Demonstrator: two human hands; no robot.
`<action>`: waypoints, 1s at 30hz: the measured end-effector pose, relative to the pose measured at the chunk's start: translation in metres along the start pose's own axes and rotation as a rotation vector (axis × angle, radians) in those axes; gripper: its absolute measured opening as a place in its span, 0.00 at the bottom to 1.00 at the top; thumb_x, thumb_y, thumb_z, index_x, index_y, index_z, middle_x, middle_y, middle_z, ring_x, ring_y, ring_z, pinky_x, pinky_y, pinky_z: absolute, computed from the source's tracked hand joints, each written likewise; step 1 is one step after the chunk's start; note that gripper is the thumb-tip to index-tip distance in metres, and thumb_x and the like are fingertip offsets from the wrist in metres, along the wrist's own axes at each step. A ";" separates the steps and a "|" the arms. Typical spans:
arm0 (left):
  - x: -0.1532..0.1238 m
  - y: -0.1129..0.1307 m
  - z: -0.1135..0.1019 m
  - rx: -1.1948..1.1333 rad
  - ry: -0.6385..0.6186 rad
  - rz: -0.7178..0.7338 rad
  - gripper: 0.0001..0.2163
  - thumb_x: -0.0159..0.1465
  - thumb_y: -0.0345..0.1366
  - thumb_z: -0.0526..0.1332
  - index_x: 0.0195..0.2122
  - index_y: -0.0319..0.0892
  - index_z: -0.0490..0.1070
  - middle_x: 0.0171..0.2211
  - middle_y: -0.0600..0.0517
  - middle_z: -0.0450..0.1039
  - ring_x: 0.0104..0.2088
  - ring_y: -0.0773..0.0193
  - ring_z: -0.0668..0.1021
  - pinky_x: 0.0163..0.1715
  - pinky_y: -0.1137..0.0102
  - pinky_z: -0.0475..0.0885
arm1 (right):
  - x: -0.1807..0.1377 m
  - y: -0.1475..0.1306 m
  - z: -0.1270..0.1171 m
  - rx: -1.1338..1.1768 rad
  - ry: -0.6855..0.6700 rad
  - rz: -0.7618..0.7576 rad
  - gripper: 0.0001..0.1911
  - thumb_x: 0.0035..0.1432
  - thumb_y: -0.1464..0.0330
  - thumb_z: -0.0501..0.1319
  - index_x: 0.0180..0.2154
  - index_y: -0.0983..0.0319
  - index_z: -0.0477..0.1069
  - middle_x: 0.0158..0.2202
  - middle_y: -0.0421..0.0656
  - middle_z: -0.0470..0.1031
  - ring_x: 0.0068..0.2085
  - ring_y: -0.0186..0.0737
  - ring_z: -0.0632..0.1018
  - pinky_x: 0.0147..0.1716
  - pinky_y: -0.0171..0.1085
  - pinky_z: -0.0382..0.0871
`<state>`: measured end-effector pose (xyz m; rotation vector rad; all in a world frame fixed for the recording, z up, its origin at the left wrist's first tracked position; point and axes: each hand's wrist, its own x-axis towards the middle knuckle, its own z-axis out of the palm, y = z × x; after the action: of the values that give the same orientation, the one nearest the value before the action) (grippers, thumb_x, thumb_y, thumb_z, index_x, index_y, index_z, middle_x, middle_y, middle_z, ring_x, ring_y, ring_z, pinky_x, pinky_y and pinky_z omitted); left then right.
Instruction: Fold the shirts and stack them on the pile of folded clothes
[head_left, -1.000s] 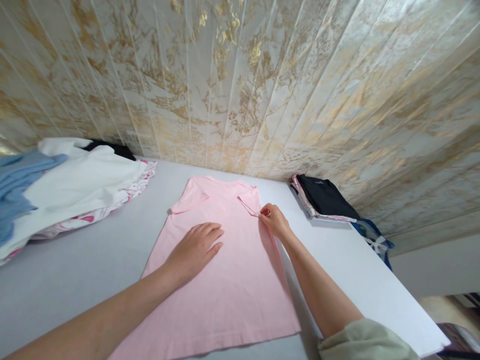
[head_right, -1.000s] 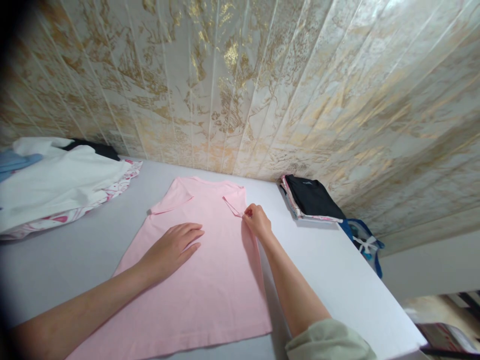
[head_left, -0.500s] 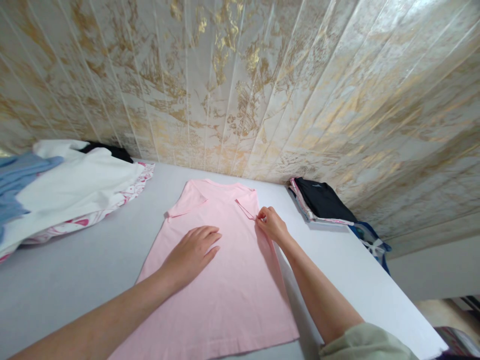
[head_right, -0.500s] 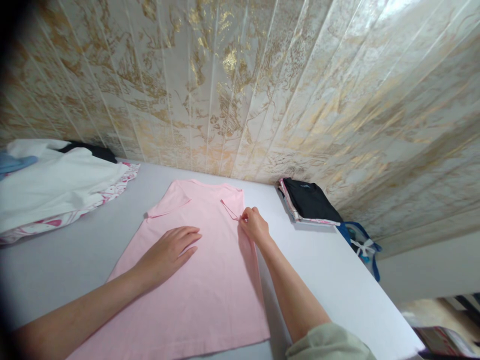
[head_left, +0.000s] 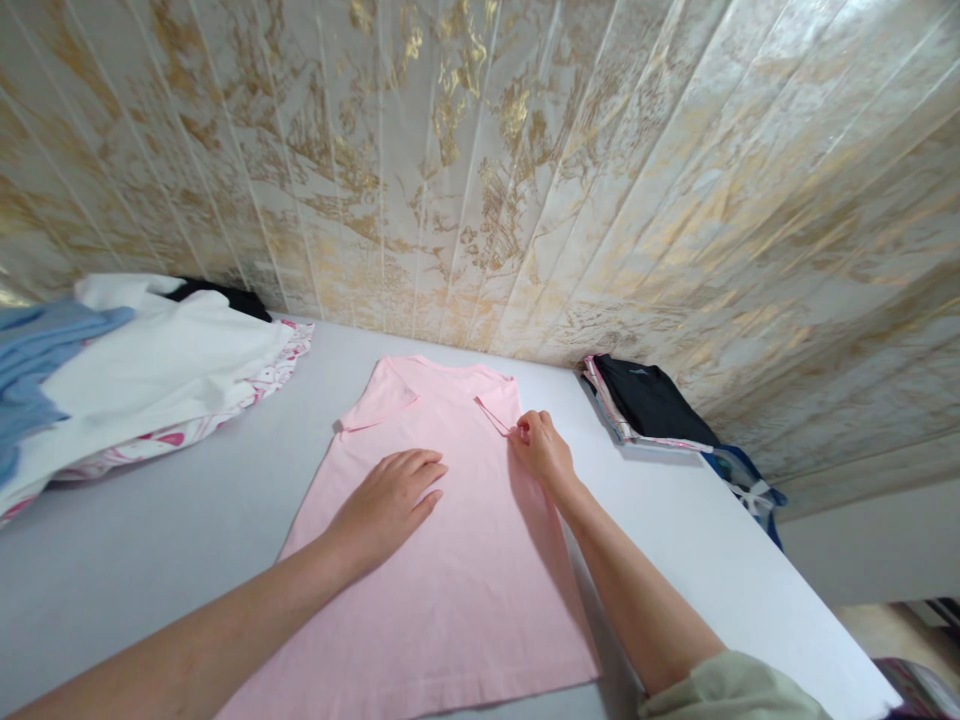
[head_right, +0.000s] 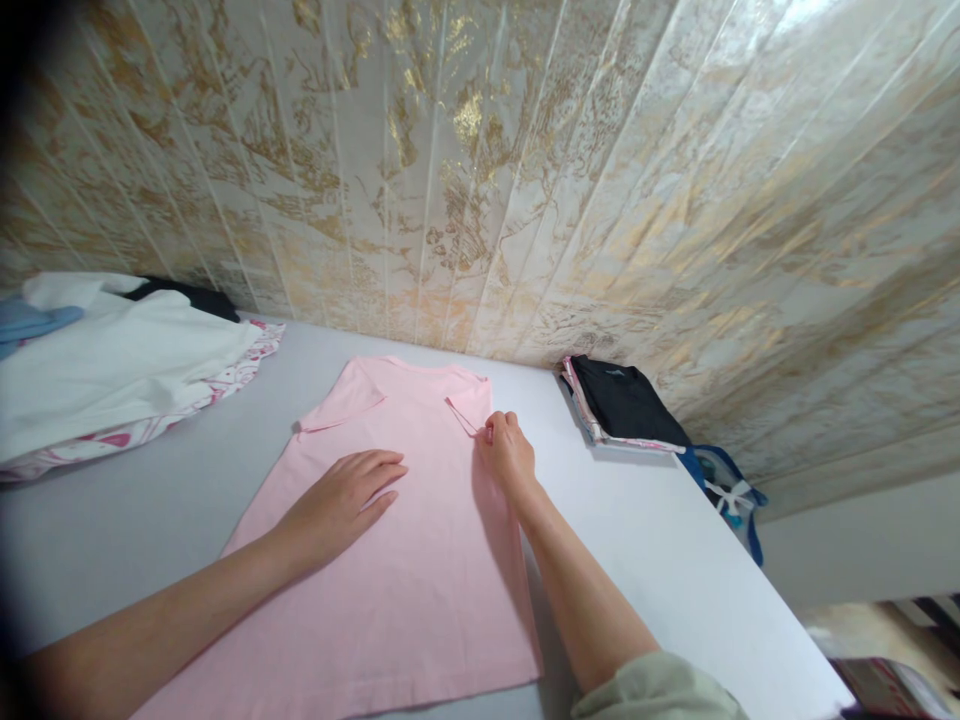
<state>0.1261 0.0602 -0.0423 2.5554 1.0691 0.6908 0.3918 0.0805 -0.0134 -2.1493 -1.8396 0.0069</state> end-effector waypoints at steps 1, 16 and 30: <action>0.000 0.000 0.000 -0.002 0.002 0.002 0.13 0.69 0.38 0.53 0.52 0.46 0.69 0.54 0.49 0.69 0.56 0.58 0.69 0.57 0.59 0.63 | -0.001 -0.001 0.001 -0.005 0.012 0.012 0.05 0.63 0.66 0.54 0.40 0.58 0.67 0.42 0.43 0.69 0.34 0.35 0.71 0.28 0.33 0.55; 0.000 -0.003 0.002 0.004 -0.014 0.009 0.12 0.68 0.37 0.54 0.52 0.47 0.68 0.55 0.50 0.68 0.56 0.58 0.69 0.58 0.59 0.62 | -0.004 0.003 0.004 0.083 0.011 0.025 0.02 0.60 0.70 0.55 0.36 0.58 0.65 0.40 0.41 0.67 0.35 0.35 0.71 0.30 0.33 0.56; 0.000 -0.004 0.003 -0.013 0.002 0.014 0.13 0.68 0.37 0.53 0.52 0.47 0.69 0.55 0.49 0.69 0.56 0.58 0.69 0.57 0.58 0.63 | 0.002 0.011 0.003 0.088 -0.078 -0.077 0.14 0.59 0.73 0.56 0.46 0.56 0.67 0.43 0.41 0.69 0.37 0.34 0.73 0.29 0.31 0.58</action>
<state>0.1255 0.0630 -0.0463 2.5542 1.0446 0.7024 0.4022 0.0811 -0.0181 -2.0446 -1.9267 0.1542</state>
